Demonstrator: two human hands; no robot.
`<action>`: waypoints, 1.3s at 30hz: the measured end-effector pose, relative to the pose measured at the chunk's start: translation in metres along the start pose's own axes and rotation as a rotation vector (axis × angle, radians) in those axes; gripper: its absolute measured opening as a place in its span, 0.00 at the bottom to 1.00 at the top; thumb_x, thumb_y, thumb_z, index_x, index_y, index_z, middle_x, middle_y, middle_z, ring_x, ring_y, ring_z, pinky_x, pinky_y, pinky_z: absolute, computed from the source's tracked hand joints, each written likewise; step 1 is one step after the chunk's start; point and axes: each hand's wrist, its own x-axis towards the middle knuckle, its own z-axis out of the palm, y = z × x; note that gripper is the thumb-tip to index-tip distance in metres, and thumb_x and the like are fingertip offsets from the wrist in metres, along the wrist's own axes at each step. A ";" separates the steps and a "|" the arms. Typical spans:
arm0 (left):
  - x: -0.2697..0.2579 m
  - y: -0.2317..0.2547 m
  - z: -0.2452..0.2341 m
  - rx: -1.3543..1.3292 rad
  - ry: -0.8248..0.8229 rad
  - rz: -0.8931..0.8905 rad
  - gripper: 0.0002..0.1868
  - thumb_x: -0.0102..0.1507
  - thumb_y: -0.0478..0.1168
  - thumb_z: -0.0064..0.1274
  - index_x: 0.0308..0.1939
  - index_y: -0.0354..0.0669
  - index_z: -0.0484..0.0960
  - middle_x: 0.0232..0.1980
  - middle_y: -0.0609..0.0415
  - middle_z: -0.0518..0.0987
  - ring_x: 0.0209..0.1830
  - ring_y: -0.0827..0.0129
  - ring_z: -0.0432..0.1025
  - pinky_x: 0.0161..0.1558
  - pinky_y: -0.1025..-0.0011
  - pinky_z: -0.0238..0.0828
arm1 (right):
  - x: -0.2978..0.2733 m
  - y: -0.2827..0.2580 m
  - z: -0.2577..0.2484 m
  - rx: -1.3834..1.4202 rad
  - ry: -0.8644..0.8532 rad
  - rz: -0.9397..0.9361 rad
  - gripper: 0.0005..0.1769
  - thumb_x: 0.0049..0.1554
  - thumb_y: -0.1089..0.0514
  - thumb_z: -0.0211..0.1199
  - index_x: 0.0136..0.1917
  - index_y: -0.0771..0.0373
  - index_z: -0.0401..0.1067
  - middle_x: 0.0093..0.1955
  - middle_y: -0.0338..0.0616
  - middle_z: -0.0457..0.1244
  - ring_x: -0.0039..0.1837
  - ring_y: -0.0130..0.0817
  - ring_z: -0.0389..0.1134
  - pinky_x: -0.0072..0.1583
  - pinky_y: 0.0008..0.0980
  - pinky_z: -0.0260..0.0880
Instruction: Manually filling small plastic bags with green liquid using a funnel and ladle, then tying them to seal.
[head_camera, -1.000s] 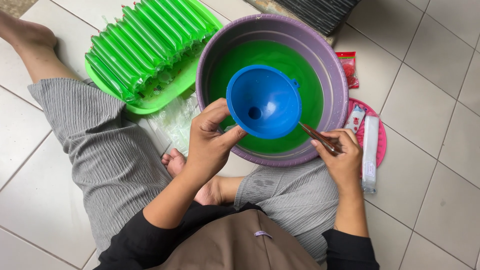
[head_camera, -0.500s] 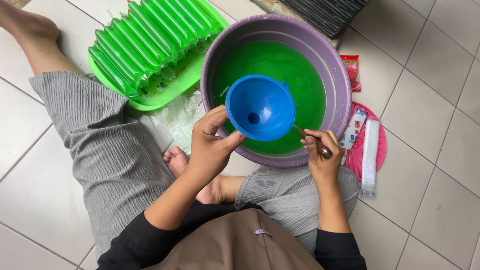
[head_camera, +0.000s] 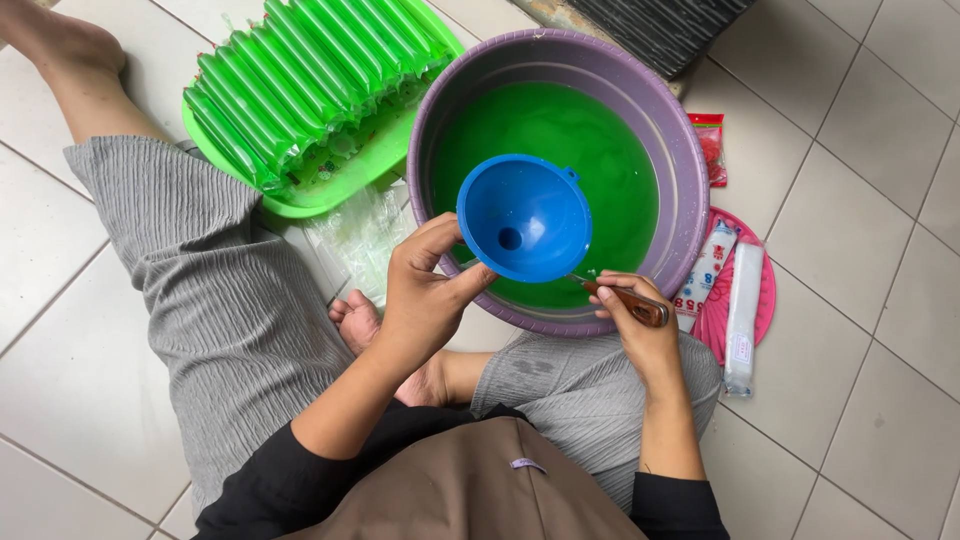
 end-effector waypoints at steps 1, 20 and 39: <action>0.000 0.000 0.000 0.003 -0.001 -0.002 0.11 0.57 0.39 0.71 0.41 0.42 0.88 0.39 0.51 0.85 0.43 0.61 0.78 0.54 0.60 0.70 | -0.002 0.003 0.001 0.021 0.012 0.021 0.11 0.61 0.61 0.67 0.54 0.71 0.78 0.54 0.62 0.67 0.52 0.50 0.74 0.51 0.37 0.78; -0.005 -0.006 0.003 0.004 -0.005 -0.008 0.11 0.57 0.40 0.71 0.42 0.43 0.88 0.39 0.52 0.85 0.42 0.63 0.77 0.54 0.60 0.69 | -0.012 0.030 -0.026 0.182 0.216 -0.048 0.12 0.67 0.61 0.59 0.50 0.75 0.74 0.48 0.64 0.69 0.41 0.49 0.75 0.45 0.41 0.80; 0.003 0.009 0.003 0.118 -0.018 -0.029 0.08 0.60 0.42 0.65 0.41 0.47 0.86 0.39 0.61 0.81 0.42 0.75 0.73 0.48 0.74 0.70 | 0.000 -0.064 -0.071 0.290 0.424 -0.099 0.11 0.69 0.58 0.56 0.50 0.69 0.71 0.47 0.54 0.68 0.39 0.46 0.73 0.41 0.37 0.81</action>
